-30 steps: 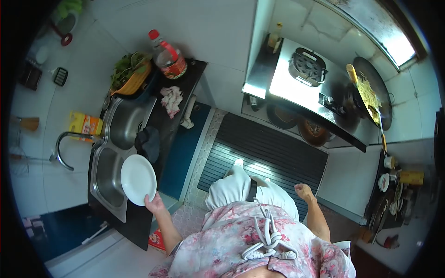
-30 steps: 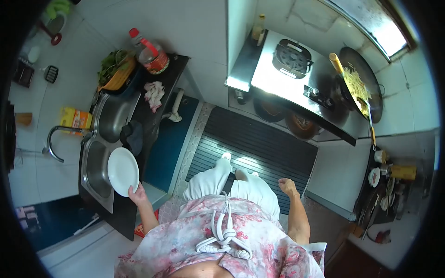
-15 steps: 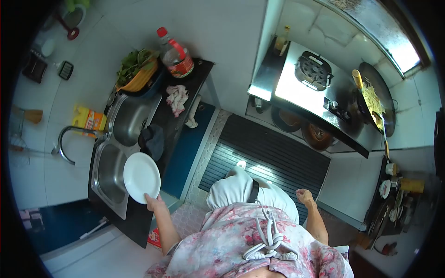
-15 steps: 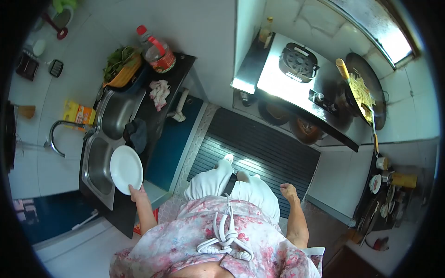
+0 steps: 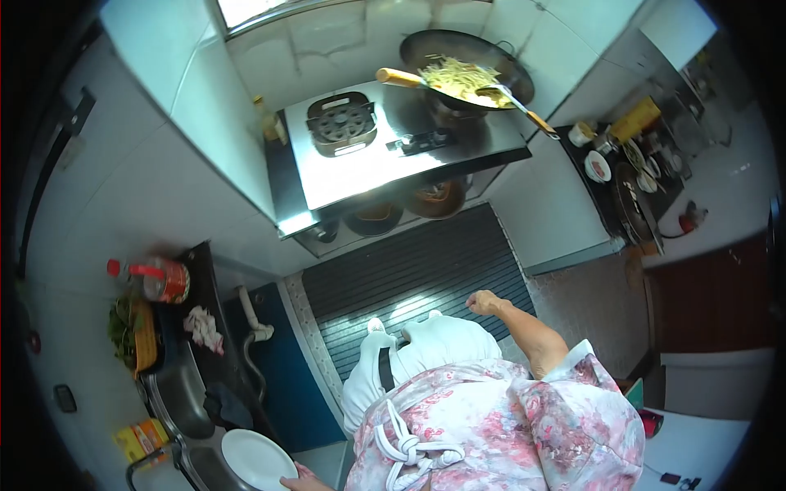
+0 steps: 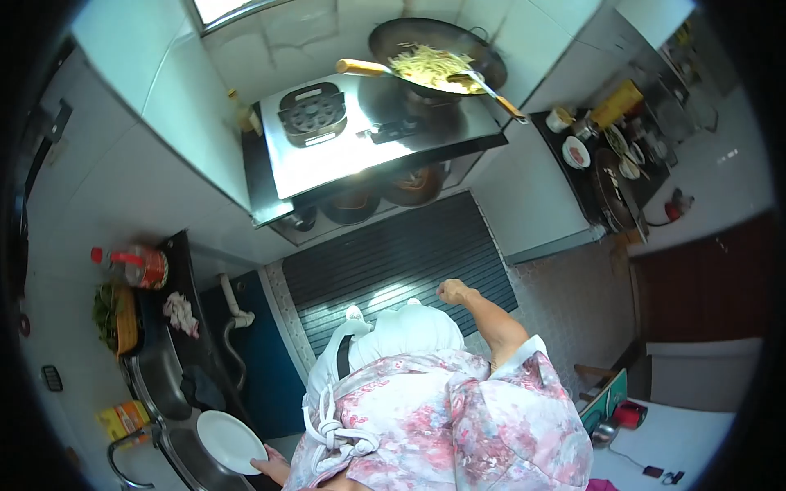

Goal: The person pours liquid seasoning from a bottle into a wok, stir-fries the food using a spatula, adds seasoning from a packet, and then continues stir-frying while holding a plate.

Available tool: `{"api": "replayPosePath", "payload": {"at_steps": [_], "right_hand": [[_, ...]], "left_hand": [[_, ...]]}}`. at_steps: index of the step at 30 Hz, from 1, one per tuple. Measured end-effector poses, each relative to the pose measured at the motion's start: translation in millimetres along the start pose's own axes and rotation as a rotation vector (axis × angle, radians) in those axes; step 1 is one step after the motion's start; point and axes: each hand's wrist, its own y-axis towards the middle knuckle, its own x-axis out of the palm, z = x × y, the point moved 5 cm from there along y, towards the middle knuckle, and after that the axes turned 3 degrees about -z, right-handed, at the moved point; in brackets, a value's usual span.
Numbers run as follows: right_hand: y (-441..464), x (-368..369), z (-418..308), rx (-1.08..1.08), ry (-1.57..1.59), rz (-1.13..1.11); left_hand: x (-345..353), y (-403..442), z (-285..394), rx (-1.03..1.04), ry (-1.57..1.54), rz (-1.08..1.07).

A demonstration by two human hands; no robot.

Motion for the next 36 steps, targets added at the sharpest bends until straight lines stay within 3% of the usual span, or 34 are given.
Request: {"api": "replayPosePath", "payload": {"at_steps": [3, 6, 7, 10, 13, 15, 16, 18, 19, 27, 31, 36], "right_hand": [[3, 0, 3, 0.000, 0.012, 0.007], [5, 5, 11, -0.002, 0.028, -0.004], [6, 8, 14, -0.003, 0.038, -0.009], [9, 12, 25, -0.015, 0.074, -0.008], [15, 21, 40, 0.031, 0.070, 0.022], [9, 23, 45, 0.013, 0.070, 0.059], [17, 30, 51, -0.111, 0.006, 0.093], [5, 32, 49, -0.059, 0.123, 0.085], [14, 38, 56, -0.084, 0.017, 0.066], [-18, 31, 45, 0.074, 0.275, -0.005], [-25, 28, 39, 0.158, 0.421, -0.043], [-12, 47, 69, 0.104, 0.504, -0.039]], "left_hand": [[-6, 28, -13, -0.045, -0.003, -0.254], [20, -16, 18, 0.313, 0.658, -0.367], [24, -22, 18, 0.330, 0.678, -0.359], [18, -21, -6, -0.005, 0.415, -0.225], [18, -38, -20, -0.403, 0.166, 0.076], [63, -85, -12, -0.313, 0.109, 0.303], [84, -91, -15, -0.342, 0.097, 0.234], [132, -105, -16, -0.397, 0.133, -0.033], [160, -110, -14, -0.397, 0.098, -0.105], [368, -87, 108, 0.199, 0.008, -0.629], [443, -54, 163, 0.345, 0.000, -0.681], [525, 1, 194, 0.540, 0.000, -0.547]]}}
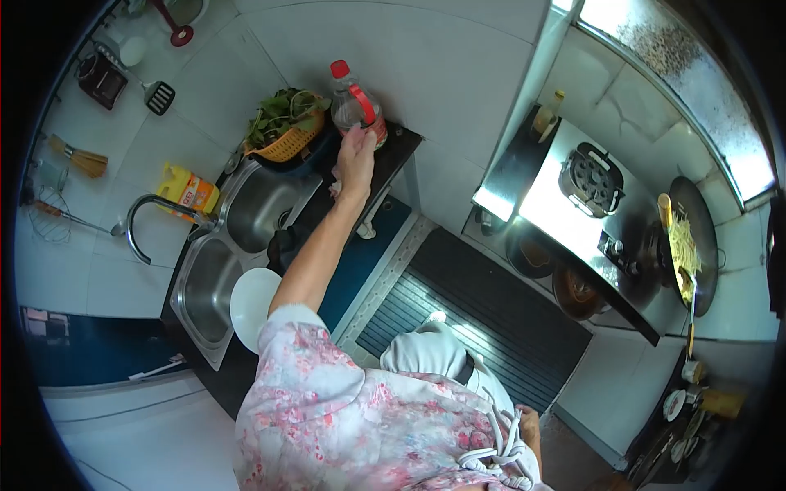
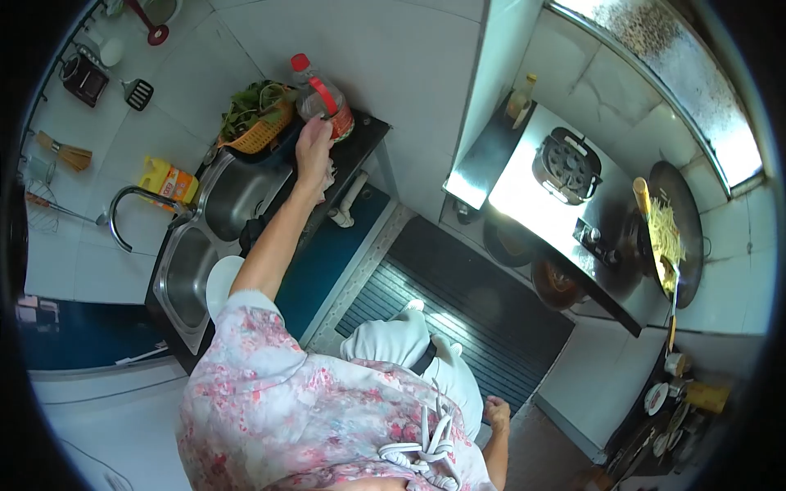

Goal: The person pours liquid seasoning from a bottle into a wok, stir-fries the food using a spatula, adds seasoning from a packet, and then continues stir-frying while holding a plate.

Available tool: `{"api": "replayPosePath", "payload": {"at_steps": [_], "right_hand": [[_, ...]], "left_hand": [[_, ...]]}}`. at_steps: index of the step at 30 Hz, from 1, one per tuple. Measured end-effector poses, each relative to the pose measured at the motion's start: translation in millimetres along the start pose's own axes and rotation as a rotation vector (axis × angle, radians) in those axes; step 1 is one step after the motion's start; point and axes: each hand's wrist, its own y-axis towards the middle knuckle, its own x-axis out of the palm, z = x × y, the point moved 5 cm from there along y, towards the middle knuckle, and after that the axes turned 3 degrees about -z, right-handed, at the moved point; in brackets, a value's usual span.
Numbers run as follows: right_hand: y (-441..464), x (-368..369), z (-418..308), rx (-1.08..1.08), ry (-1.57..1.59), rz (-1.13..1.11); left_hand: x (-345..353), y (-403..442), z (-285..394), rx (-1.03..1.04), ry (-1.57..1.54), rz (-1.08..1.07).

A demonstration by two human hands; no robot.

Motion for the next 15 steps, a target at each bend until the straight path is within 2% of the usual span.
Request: {"api": "replayPosePath", "payload": {"at_steps": [2, 3, 5, 7, 8, 11, 13, 15], "right_hand": [[-18, 5, -11, -0.103, 0.046, -0.020], [4, 8, 22, -0.050, 0.141, -0.002], [-12, 11, 20, 0.013, 0.208, 0.033], [-16, 18, 17, 0.021, 0.132, 0.090], [-1, 18, 43, -0.007, 0.181, 0.069], [-11, 20, 33, -0.053, 0.190, 0.081], [-10, 24, 19, 0.100, -0.021, 0.111], [-34, 18, -13, 0.063, 0.101, 0.097]], "left_hand": [[5, 25, 1, 0.044, 0.099, 0.071], [9, 34, 10, 0.033, 0.166, 0.097], [17, 49, 14, 0.061, 0.259, 0.155], [20, 65, 5, 0.080, 0.322, 0.154], [24, 71, 0, 0.091, 0.351, 0.151], [27, 90, -12, 0.118, 0.326, 0.159], [31, 90, -7, 0.086, 0.274, 0.149], [33, 84, 7, 0.097, 0.257, 0.162]]}}
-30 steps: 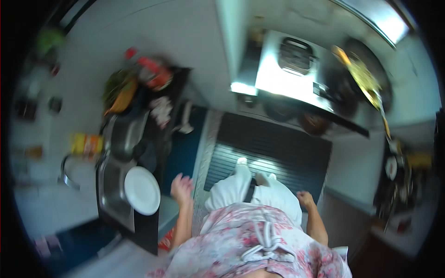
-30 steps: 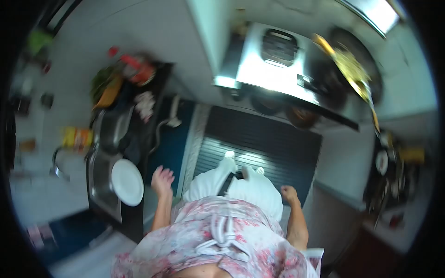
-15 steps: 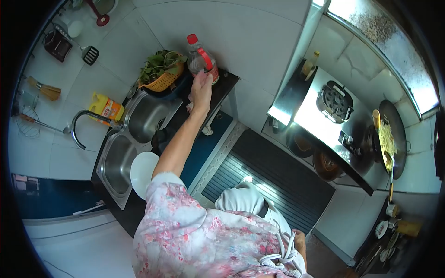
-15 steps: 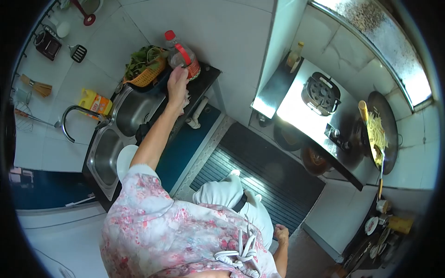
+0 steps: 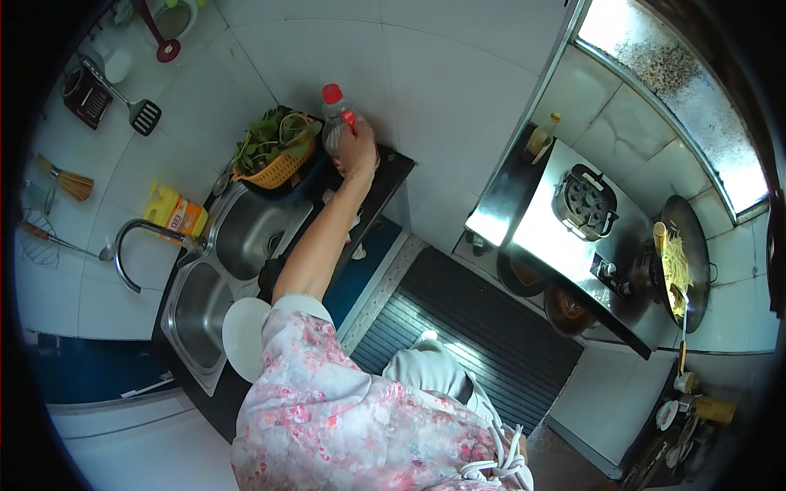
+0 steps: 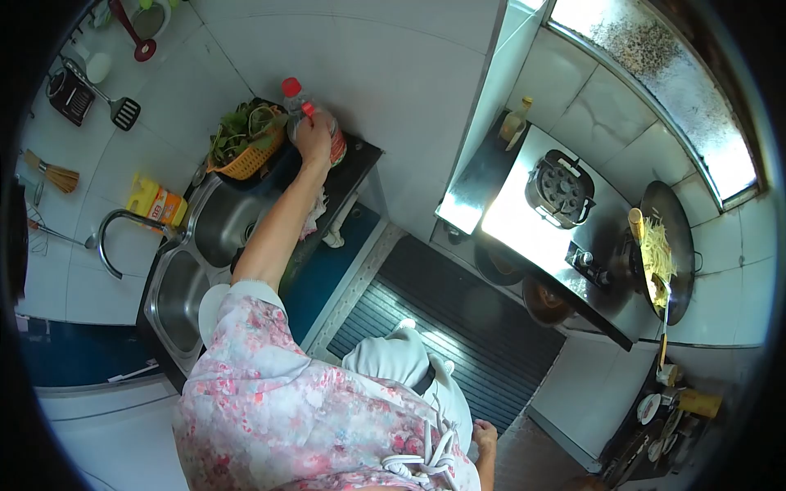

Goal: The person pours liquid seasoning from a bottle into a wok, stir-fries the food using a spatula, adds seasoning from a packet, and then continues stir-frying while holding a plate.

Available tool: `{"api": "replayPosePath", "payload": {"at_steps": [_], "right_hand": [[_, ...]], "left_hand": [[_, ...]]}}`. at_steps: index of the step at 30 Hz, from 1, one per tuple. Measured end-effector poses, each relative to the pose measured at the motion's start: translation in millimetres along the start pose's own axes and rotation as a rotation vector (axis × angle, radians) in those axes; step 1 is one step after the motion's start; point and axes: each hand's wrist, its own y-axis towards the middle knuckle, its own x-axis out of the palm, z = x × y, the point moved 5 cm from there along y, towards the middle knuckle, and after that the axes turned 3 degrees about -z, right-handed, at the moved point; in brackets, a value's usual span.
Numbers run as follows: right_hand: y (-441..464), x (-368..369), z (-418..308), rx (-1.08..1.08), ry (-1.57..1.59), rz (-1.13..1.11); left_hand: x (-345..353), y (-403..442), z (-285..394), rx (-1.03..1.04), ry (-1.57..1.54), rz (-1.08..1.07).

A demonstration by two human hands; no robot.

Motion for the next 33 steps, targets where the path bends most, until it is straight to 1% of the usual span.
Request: {"api": "replayPosePath", "payload": {"at_steps": [1, 2, 5, 6, 7, 8, 9, 10, 11, 12, 13, 15, 16, 18, 19, 20, 21, 22, 23, 24, 25, 26, 27, 30, 33], "right_hand": [[-8, 0, -16, -0.010, -0.052, -0.027], [5, -5, -10, -0.006, -0.089, -0.014], [38, -18, -5, -0.142, -0.116, 0.088], [42, -24, -21, -0.342, -0.262, 0.133], [68, -26, -17, -0.485, -0.207, 0.163], [35, -27, -73, -0.554, -0.354, 0.197], [-19, -21, -153, -0.658, -0.398, 0.301], [-26, -20, -184, -0.626, -0.400, 0.278], [-28, -19, -202, -0.813, -0.315, 0.321], [-40, -17, -229, -0.761, -0.308, 0.281], [-59, -13, -263, -0.776, -0.253, 0.244], [-82, -7, -311, -0.928, -0.191, 0.231], [-90, -4, -331, -0.961, -0.146, 0.211], [-115, 0, -368, -1.081, -0.123, 0.244], [-142, -2, -395, -1.222, -0.082, 0.268], [-151, -2, -405, -1.280, -0.046, 0.295], [-159, -4, -413, -1.288, -0.030, 0.302], [-169, -8, -420, -1.295, -0.012, 0.312], [-179, -11, -421, -1.302, 0.006, 0.319], [-187, -17, -419, -1.291, -0.005, 0.338], [-196, -23, -419, -1.285, -0.021, 0.356], [-202, -28, -418, -1.281, -0.038, 0.371], [-208, -33, -415, -1.280, -0.095, 0.408], [-215, -44, -395, -1.279, -0.228, 0.506], [-217, -64, -367, -1.252, -0.216, 0.562]], "left_hand": [[-4, -5, 9, 0.023, 0.009, 0.019], [-5, -6, 14, 0.047, 0.018, 0.036], [-6, 9, 13, 0.095, -0.103, 0.037], [-7, 12, 16, 0.098, -0.098, 0.004], [-8, 15, 22, 0.098, -0.100, -0.046], [-6, 20, 26, 0.149, -0.102, -0.113], [-12, -5, 75, 0.270, 0.076, -0.073], [-11, -12, 86, 0.382, 0.089, -0.001], [-12, -1, 64, 0.283, -0.023, -0.086], [-14, -19, 80, 0.260, -0.029, -0.117], [-13, -26, 73, 0.191, -0.242, -0.223], [-12, -57, 85, 0.179, -0.327, -0.429], [-12, -73, 92, 0.183, -0.266, -0.578], [-7, -117, 106, 0.199, -0.093, -0.594], [2, -151, 102, 0.247, 0.003, -0.767], [5, -171, 99, 0.184, 0.054, -0.852], [8, -190, 98, 0.178, 0.095, -0.951], [12, -214, 103, 0.137, 0.070, -1.028], [15, -231, 91, 0.105, 0.078, -1.150], [20, -253, 86, 0.135, 0.045, -1.222], [25, -276, 97, 0.157, 0.051, -1.338], [29, -296, 103, 0.216, 0.003, -1.399], [33, -314, 100, 0.200, 0.008, -1.463], [44, -361, 123, 0.257, -0.011, -1.563], [59, -394, 139, 0.343, -0.024, -1.627]]}}
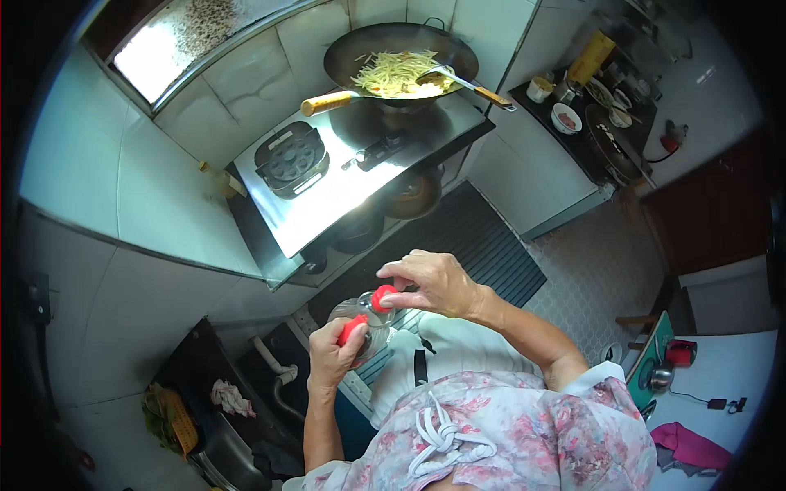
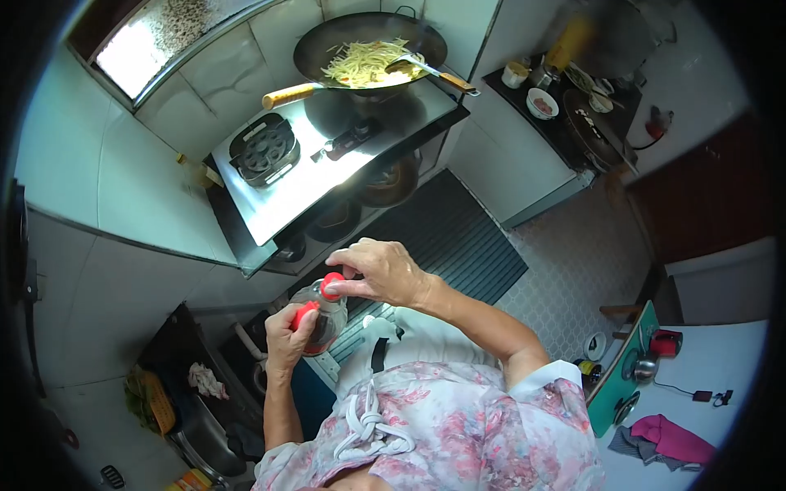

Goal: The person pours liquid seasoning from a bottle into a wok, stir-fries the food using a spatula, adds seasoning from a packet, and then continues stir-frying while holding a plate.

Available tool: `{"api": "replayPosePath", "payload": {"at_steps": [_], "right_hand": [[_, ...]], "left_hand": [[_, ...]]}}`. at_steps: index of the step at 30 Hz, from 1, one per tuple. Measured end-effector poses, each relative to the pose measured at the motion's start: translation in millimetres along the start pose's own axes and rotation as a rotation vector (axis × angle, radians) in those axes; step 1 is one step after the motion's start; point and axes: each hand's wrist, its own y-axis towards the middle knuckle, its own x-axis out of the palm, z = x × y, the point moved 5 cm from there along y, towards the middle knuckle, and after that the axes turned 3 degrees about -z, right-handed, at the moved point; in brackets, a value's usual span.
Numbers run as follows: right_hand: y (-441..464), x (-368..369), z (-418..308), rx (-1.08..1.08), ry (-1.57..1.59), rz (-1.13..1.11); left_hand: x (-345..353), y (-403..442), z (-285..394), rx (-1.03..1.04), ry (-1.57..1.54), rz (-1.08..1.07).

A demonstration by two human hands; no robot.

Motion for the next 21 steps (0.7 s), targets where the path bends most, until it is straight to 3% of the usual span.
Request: {"api": "replayPosePath", "payload": {"at_steps": [11, 21], "right_hand": [[-50, -77, 60, 0.095, -0.102, 0.160], [-76, -127, 111, 0.156, -0.104, 0.216]], "left_hand": [[76, 85, 56, 0.313, 0.221, -0.126], [146, 131, 77, 0.229, 0.198, -0.229]]}}
